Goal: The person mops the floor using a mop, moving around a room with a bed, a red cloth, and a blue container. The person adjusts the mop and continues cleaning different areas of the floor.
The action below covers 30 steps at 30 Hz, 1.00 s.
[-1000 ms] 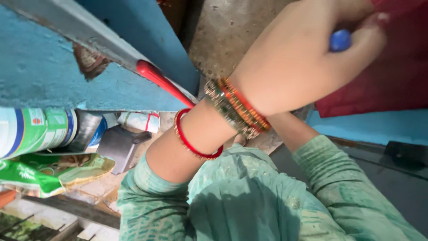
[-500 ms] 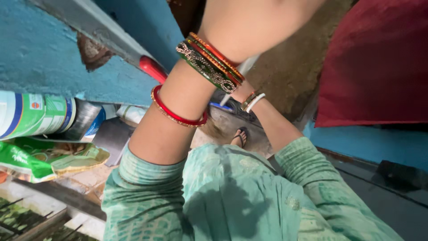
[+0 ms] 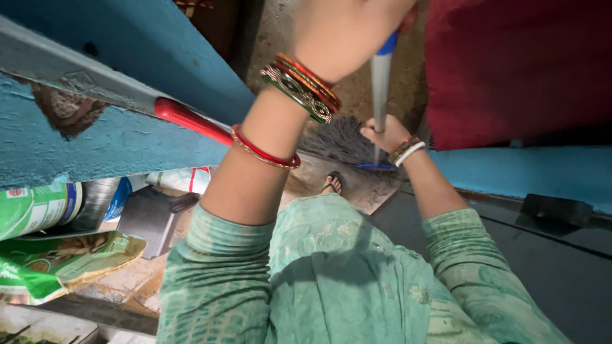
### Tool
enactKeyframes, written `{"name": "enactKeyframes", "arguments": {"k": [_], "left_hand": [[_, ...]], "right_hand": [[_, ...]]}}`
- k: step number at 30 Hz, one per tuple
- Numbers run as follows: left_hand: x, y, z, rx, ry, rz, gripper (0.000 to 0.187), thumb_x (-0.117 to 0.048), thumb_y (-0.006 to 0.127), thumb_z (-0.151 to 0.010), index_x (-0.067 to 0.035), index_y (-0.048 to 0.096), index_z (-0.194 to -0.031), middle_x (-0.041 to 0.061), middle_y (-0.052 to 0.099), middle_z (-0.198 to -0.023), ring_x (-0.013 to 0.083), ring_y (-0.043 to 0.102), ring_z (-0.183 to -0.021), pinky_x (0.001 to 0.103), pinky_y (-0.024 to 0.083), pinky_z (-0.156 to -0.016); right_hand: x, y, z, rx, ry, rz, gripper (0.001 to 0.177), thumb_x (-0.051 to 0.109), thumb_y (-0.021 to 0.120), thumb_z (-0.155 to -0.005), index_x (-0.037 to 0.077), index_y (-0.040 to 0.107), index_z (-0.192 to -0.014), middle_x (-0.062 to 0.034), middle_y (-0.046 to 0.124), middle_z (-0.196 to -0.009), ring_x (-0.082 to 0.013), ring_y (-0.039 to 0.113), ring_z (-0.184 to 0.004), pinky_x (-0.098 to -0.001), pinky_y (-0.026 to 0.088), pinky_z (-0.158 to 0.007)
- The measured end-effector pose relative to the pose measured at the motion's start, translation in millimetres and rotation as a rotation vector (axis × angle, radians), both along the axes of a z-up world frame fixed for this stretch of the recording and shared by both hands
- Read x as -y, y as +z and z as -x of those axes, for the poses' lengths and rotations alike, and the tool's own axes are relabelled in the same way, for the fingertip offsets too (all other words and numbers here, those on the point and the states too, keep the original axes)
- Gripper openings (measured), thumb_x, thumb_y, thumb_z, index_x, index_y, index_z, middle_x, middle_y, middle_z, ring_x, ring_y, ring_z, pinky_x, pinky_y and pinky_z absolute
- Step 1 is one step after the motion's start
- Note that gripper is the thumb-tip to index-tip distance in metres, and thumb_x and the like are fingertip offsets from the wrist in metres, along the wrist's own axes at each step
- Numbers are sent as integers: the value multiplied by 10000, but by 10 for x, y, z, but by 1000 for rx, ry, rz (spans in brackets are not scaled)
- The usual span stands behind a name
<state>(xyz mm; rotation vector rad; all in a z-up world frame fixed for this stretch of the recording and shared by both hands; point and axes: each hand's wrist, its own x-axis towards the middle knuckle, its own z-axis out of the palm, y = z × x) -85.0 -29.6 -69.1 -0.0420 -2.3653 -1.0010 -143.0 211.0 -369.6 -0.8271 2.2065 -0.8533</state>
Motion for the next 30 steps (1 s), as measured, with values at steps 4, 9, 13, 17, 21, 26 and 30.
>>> {"name": "enactKeyframes", "arguments": {"k": [4, 9, 13, 17, 21, 26, 30], "left_hand": [[-141, -98, -60, -46, -214, -504, 240, -285, 578, -987, -116, 699, -867, -39, 737, -678, 67, 770, -631, 240, 589, -580], [-126, -209, -77, 76, -700, -1029, 188, -170, 604, -1034, -6, 674, -1093, 39, 701, -806, 119, 701, -690, 305, 615, -665], [-107, -201, -314, 258, -762, -1021, 241, -189, 607, -1072, 37, 685, -1048, 79, 691, -769, 85, 553, -575, 254, 453, -538], [-38, 9, -567, 178, -587, -1032, 261, -181, 619, -1001, 16, 690, -1157, 71, 711, -789, 74, 605, -569, 244, 506, -516], [-12, 301, -872, 43, -463, -921, 259, -174, 656, -988, 29, 692, -1147, 71, 737, -914, 90, 678, -718, 262, 581, -658], [107, 597, -1208, -57, -285, -602, 236, -197, 659, -927, 12, 706, -1027, 57, 730, -850, 118, 705, -790, 289, 595, -762], [183, 761, -1363, -96, -234, -513, 241, -235, 658, -929, -11, 700, -1011, 90, 715, -848, 165, 711, -784, 317, 582, -787]], "right_hand": [[-281, -8, -60, 52, -81, -46, 341, 277, 712, -935, 2, 675, -737, -132, 625, -629, -211, 571, -593, -405, 463, -611], [-439, -115, -155, -56, -76, -49, 206, 265, 776, -792, 76, 716, -846, -103, 726, -768, -237, 701, -711, -385, 549, -695], [-346, -314, -300, -221, -29, -224, 77, 147, 737, -747, 151, 793, -800, -108, 749, -828, -302, 727, -793, -419, 568, -748], [-54, -382, -418, -233, -4, -218, 58, 184, 742, -769, 173, 788, -802, -89, 752, -828, -297, 728, -794, -419, 573, -753], [358, -281, -553, -243, 102, -182, 88, 225, 724, -784, 189, 799, -812, -71, 765, -858, -282, 735, -819, -415, 580, -776], [1030, -185, -701, -557, 281, 10, 159, 270, 715, -839, 172, 781, -945, -83, 763, -975, -290, 719, -928, -429, 559, -856], [1307, -142, -825, -517, 332, 38, 171, 275, 716, -836, 163, 779, -948, -89, 763, -968, -288, 721, -923, -429, 561, -851]]}}
